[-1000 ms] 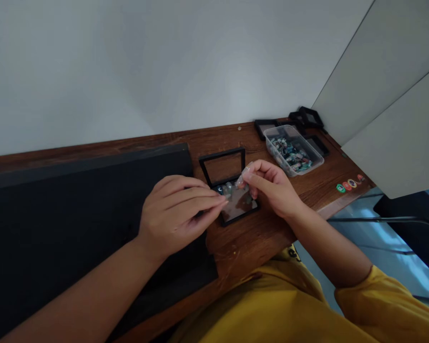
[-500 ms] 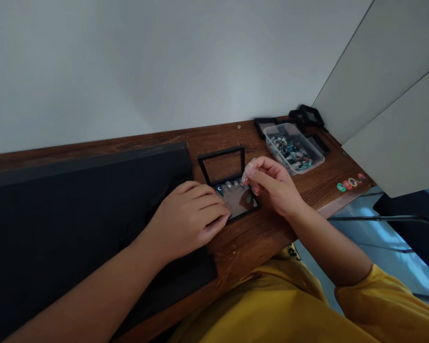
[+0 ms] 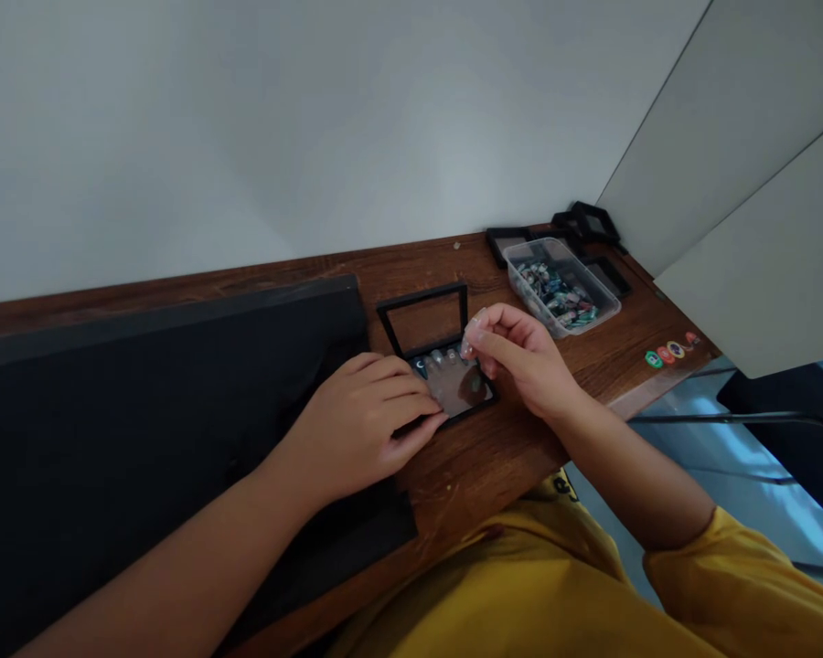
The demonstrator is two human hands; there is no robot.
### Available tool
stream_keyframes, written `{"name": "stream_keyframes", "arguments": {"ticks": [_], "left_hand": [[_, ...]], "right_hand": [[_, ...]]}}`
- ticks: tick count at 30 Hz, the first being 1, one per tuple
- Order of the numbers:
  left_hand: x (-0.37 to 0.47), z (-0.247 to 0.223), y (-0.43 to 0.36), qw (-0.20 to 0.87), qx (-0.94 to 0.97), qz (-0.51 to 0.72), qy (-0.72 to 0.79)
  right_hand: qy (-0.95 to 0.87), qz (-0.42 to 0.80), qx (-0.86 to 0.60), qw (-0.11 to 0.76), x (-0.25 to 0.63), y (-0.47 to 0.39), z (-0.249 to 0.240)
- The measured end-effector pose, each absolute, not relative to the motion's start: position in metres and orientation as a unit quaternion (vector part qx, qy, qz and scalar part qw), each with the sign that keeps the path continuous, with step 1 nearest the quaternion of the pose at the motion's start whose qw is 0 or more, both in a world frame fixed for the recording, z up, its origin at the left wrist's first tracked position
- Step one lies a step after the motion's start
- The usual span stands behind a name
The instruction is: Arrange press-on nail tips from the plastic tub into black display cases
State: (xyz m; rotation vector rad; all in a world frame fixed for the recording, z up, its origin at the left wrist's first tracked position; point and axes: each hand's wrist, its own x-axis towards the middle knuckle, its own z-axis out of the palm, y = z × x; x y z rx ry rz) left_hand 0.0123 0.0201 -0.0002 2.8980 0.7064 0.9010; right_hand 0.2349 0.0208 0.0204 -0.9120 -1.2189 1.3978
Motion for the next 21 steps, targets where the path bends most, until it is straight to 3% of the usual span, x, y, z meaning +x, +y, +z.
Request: {"name": "stream_keyframes", "arguments": {"ticks": [9,15,21], "left_hand": [[0.014,0.002,0.018,-0.01,0.92,0.299,0.254],[0.016,0.01,0.013,-0.065,0.869,0.397,0.287],[0.011,0.008,0.012,-0.082,0.834,0.429,0.336]], "right_hand": [[-0.498,0.588,-0.384,0.509,0.233,0.018,0.023],[-0.481,0.606,-0.385,0.503,0.233,0.019,0.023],[-0.502,0.669,-0.35,0.421,0.233,0.015,0.025]]}}
